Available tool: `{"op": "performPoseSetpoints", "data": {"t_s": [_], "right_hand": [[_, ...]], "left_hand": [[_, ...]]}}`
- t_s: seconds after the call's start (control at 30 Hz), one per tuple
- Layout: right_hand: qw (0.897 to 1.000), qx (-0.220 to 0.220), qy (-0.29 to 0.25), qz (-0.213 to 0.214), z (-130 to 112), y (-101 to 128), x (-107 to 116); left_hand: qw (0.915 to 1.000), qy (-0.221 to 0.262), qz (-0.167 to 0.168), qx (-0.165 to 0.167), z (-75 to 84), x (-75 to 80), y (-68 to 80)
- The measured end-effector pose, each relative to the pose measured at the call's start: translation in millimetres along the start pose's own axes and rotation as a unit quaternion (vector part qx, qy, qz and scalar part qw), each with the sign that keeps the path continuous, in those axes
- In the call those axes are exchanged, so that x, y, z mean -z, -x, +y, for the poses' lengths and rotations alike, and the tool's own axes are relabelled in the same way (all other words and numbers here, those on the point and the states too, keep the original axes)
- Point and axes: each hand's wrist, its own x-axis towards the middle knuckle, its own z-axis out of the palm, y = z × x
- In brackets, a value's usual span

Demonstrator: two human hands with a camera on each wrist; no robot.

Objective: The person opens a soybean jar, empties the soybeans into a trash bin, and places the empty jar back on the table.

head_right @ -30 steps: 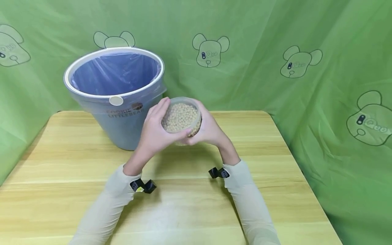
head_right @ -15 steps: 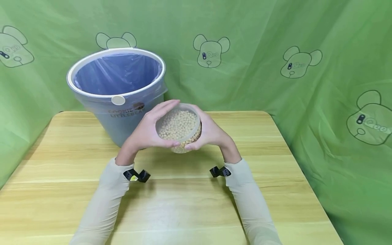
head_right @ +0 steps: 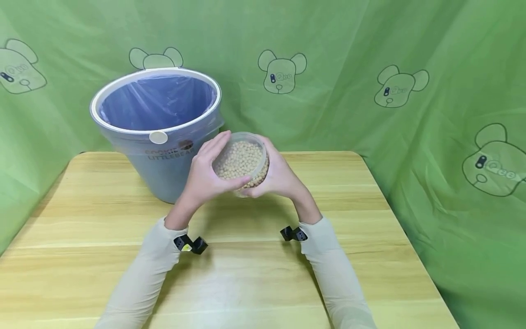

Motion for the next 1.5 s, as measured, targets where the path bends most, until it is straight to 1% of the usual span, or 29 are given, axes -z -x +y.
{"op": "performPoseSetpoints", "data": {"t_s": [0.07, 0.17, 0.27, 0.37, 0.53, 0.67, 0.77, 0.93, 1.0, 1.1, 1.2, 1.37, 1.5], "right_hand": [[1.000, -0.004, 0.010, 0.012, -1.1, 0.9, -0.9], [0.999, -0.011, 0.025, 0.025, -2.4, 1.7, -1.2], [0.999, -0.021, 0.031, 0.029, -2.6, 2.6, 0.1], [0.999, -0.021, 0.031, 0.032, -1.6, 2.9, 3.0], [0.998, -0.007, 0.039, 0.050, 1.5, 2.4, 9.8], [0.998, -0.002, 0.024, 0.064, 3.6, 3.8, 15.9], [0.997, -0.003, 0.015, 0.078, 4.8, 4.9, 21.4], [0.994, -0.008, 0.012, 0.109, 4.6, 5.9, 32.1], [0.992, -0.006, 0.008, 0.123, 4.4, 5.9, 37.1], [0.989, -0.003, 0.007, 0.146, 4.7, 6.4, 44.8], [0.987, -0.007, 0.004, 0.160, 4.7, 6.9, 51.4], [0.983, -0.022, -0.008, 0.182, 3.7, 8.4, 59.3], [0.981, -0.032, -0.010, 0.189, 2.3, 8.3, 61.8]], "left_hand": [[0.9996, 0.002, 0.027, 0.007, 1.8, -2.1, 1.4], [0.9975, 0.006, 0.070, 0.007, 3.3, -3.2, 2.5], [0.9960, 0.008, 0.089, 0.003, 4.1, -2.1, 3.7], [0.9958, 0.007, 0.091, -0.003, 4.5, 0.0, 4.4], [0.9954, 0.010, 0.095, -0.010, 5.4, 5.2, 3.8], [0.9960, 0.011, 0.088, -0.009, 7.1, 10.5, 5.1], [0.9965, 0.007, 0.082, -0.012, 8.9, 13.6, 6.5], [0.9964, 0.010, 0.078, -0.030, 8.2, 14.2, 11.1], [0.9970, 0.010, 0.069, -0.034, 6.2, 13.3, 14.2], [0.9981, -0.003, 0.045, -0.043, 0.8, 11.4, 20.9], [0.9973, -0.027, 0.020, -0.065, -7.1, 9.5, 29.6], [0.9907, -0.076, -0.029, -0.109, -21.3, 6.7, 43.6], [0.9828, -0.118, -0.091, -0.109, -31.0, 4.7, 52.8]]}}
